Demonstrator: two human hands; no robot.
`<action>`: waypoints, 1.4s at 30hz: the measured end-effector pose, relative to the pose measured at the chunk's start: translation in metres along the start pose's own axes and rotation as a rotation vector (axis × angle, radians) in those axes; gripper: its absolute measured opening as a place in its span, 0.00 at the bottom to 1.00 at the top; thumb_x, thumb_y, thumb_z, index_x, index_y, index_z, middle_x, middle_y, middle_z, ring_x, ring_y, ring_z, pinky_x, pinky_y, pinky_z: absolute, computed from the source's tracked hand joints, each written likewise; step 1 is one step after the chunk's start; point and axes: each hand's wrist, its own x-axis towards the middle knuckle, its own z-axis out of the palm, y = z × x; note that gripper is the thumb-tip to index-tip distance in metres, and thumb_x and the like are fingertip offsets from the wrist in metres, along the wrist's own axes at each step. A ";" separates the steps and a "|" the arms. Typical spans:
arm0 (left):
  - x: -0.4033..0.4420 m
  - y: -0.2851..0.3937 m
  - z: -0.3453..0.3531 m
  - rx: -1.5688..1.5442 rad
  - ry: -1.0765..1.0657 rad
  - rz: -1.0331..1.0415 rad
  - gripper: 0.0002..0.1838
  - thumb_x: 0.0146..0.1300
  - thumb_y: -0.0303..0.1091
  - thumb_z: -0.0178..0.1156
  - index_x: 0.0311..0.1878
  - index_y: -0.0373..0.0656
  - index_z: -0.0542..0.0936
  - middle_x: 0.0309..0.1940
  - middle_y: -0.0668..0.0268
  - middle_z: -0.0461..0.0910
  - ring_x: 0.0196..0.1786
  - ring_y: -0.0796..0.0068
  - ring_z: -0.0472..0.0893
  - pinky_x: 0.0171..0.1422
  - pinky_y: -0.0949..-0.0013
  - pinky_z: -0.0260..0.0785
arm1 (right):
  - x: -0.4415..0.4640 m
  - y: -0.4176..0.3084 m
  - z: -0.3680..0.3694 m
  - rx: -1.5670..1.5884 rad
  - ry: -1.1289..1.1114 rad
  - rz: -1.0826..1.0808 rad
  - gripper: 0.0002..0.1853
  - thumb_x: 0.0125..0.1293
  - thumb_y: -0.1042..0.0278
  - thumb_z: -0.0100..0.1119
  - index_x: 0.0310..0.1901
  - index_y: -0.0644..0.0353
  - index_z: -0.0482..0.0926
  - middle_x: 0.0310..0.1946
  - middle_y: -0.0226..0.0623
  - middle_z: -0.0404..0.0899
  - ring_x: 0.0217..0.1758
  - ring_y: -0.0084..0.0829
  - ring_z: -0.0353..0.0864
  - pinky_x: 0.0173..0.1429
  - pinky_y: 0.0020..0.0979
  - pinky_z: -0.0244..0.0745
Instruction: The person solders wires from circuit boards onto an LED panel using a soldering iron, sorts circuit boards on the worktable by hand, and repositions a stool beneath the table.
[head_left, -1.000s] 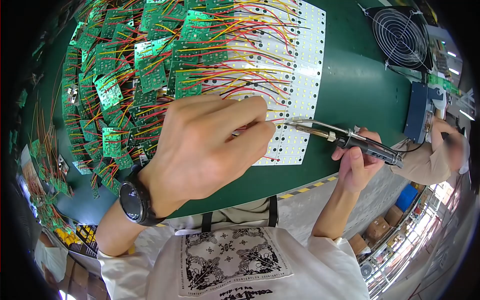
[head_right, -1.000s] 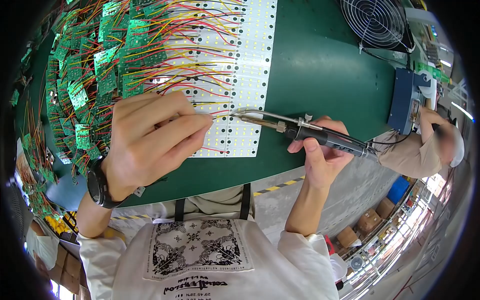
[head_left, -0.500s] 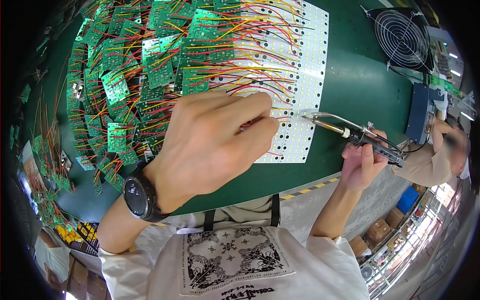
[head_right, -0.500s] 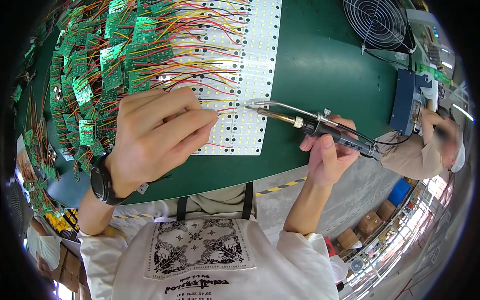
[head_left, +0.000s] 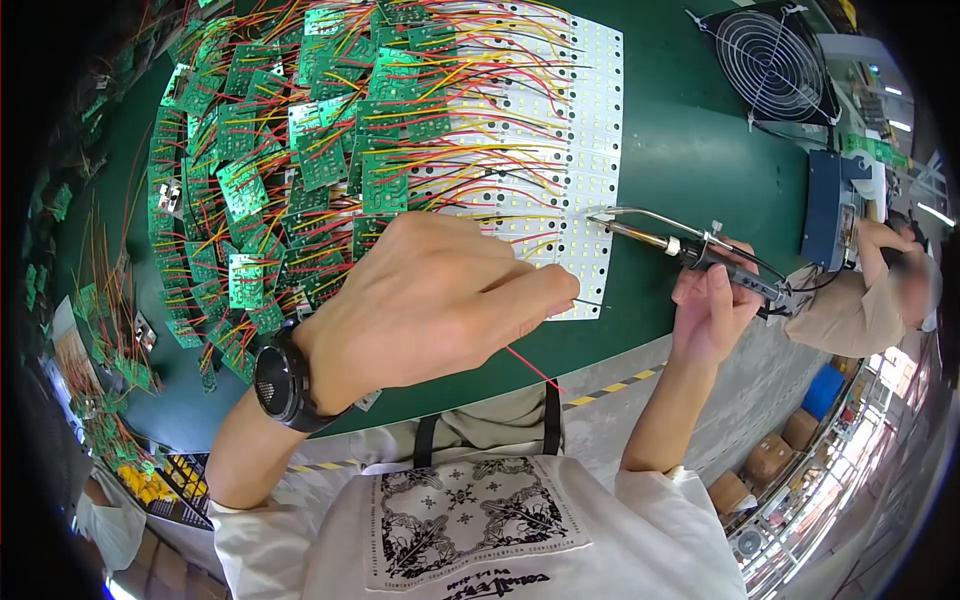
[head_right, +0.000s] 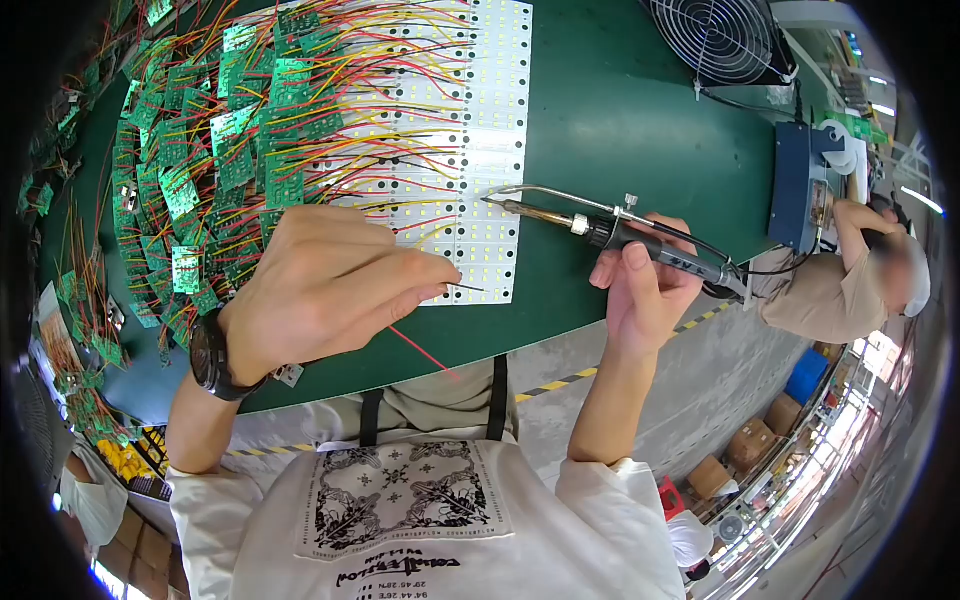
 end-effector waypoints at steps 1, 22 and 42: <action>0.001 0.001 0.000 0.000 -0.003 0.003 0.08 0.50 0.27 0.66 0.35 0.40 0.80 0.27 0.65 0.78 0.23 0.68 0.77 0.23 0.66 0.65 | 0.000 0.000 0.000 0.009 -0.013 0.002 0.15 0.60 0.76 0.62 0.46 0.74 0.73 0.29 0.44 0.77 0.18 0.30 0.75 0.21 0.26 0.72; 0.003 -0.008 0.009 0.158 0.176 0.052 0.09 0.45 0.23 0.68 0.32 0.39 0.81 0.19 0.69 0.66 0.18 0.74 0.67 0.19 0.70 0.55 | 0.002 0.001 -0.004 0.009 -0.154 -0.003 0.15 0.59 0.75 0.65 0.43 0.74 0.73 0.27 0.43 0.77 0.19 0.29 0.78 0.19 0.24 0.73; 0.000 -0.010 0.011 0.116 0.269 -0.008 0.10 0.45 0.21 0.69 0.33 0.38 0.81 0.21 0.67 0.69 0.18 0.73 0.71 0.19 0.70 0.58 | 0.000 -0.001 -0.004 -0.018 -0.214 0.028 0.14 0.57 0.76 0.66 0.41 0.74 0.73 0.25 0.43 0.77 0.18 0.30 0.78 0.20 0.24 0.73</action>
